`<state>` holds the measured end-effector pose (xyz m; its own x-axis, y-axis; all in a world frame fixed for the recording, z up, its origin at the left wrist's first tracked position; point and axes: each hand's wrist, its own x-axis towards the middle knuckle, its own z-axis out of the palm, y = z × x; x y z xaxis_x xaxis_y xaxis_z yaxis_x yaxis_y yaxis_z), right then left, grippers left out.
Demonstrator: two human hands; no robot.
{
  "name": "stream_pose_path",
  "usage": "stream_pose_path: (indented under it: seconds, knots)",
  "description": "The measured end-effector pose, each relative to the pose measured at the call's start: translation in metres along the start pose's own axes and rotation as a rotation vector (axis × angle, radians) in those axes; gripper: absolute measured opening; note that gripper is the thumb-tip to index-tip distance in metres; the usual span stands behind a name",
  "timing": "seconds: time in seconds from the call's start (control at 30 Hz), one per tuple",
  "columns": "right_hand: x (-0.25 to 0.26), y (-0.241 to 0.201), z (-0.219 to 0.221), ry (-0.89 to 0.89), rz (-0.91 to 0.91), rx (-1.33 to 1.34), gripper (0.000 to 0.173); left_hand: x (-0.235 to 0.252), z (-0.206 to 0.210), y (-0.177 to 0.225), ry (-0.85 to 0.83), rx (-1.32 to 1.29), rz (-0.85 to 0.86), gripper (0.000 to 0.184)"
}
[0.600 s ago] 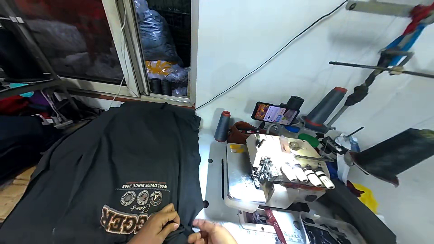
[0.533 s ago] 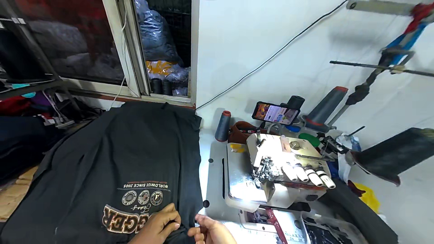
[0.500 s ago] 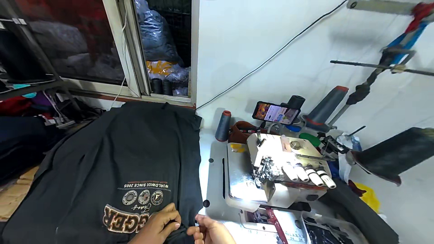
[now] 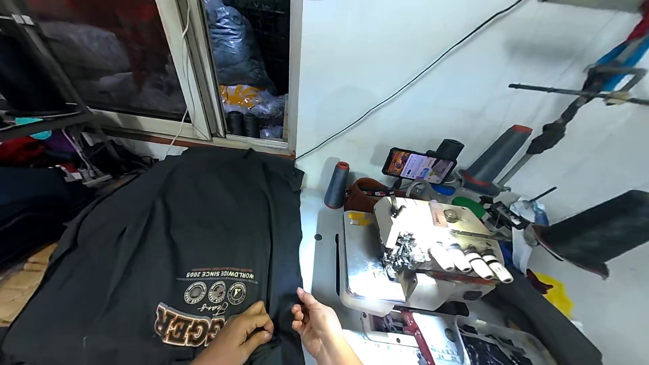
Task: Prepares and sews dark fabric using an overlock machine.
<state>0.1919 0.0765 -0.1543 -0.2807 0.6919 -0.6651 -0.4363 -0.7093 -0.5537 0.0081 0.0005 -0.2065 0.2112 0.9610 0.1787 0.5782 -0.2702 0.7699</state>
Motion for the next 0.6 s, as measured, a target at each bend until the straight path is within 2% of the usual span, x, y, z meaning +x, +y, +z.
stream_pose_path:
  seconds: [0.1, 0.27, 0.5, 0.6]
  knots:
    - [0.004, -0.007, 0.003, -0.003, -0.003, -0.053, 0.014, 0.001, 0.0, 0.0, 0.001, 0.006, 0.002, 0.021]
    - [0.012, -0.018, 0.003, -0.082, -0.036, -0.252, 0.016, 0.0, 0.001, -0.002, 0.008, 0.006, -0.004, 0.022]
    - [0.013, -0.035, 0.007, -0.157, 0.105, -0.206, 0.014, 0.002, 0.002, -0.002, 0.002, 0.005, 0.002, 0.022]
    - [0.009, -0.035, 0.0, -0.233, 0.085, -0.259, 0.012, 0.002, 0.002, -0.002, 0.002, 0.012, 0.012, 0.022]
